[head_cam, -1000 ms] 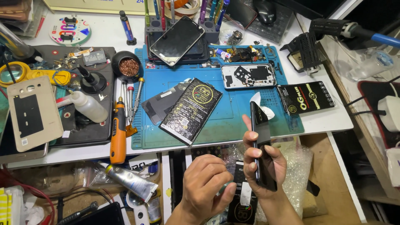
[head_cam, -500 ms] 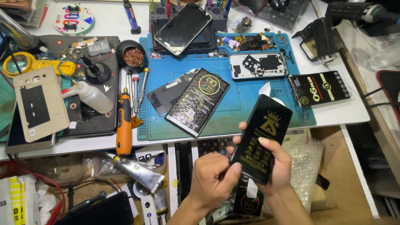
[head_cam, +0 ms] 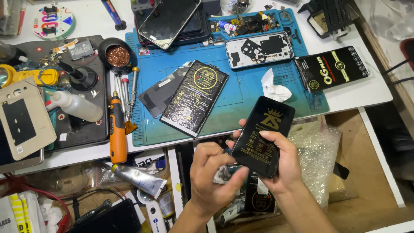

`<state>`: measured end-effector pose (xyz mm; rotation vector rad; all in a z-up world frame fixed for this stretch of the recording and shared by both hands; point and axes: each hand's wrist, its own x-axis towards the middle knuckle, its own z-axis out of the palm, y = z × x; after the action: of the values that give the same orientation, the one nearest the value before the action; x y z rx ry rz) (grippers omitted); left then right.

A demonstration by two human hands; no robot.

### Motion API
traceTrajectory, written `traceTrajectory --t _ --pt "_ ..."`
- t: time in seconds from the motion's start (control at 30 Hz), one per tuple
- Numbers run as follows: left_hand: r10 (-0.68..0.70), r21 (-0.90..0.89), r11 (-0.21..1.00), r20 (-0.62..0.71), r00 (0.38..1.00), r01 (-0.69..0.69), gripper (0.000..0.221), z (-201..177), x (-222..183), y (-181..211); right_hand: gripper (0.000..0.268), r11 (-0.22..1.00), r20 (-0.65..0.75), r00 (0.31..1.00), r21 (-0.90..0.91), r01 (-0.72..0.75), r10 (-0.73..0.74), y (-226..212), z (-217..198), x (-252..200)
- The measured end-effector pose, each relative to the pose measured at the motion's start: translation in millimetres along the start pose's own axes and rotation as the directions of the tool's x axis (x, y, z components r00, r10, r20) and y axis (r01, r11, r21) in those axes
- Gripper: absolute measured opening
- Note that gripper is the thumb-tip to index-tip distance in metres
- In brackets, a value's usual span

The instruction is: Prying open a smartphone case to inspect and repair internal components.

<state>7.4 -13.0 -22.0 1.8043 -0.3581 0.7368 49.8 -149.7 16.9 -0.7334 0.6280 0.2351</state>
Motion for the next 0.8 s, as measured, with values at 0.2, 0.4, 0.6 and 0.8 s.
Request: traceTrajectory --t 0.2,0.4,0.6,0.8 --pt "0.29 0.153 0.94 0.113 0.95 -0.305 0.008 3 5 6 0.053 0.991 0.12 0.984 -0.007 -0.133 0.133 0 -21 8" --pt "0.303 0.178 0.931 0.103 0.947 -0.317 0.018 2 0 5 0.051 0.992 0.135 0.983 -0.01 -0.123 0.123 1 -21 6" --pt "0.316 0.176 0.926 0.119 0.941 -0.334 0.014 0 1 3 0.052 0.989 0.085 0.985 -0.039 -0.145 0.148 0 -19 7" --pt "0.348 0.138 0.919 0.157 0.924 -0.369 0.015 -1 1 4 0.046 0.998 0.073 0.997 -0.048 -0.034 0.038 2 -11 1"
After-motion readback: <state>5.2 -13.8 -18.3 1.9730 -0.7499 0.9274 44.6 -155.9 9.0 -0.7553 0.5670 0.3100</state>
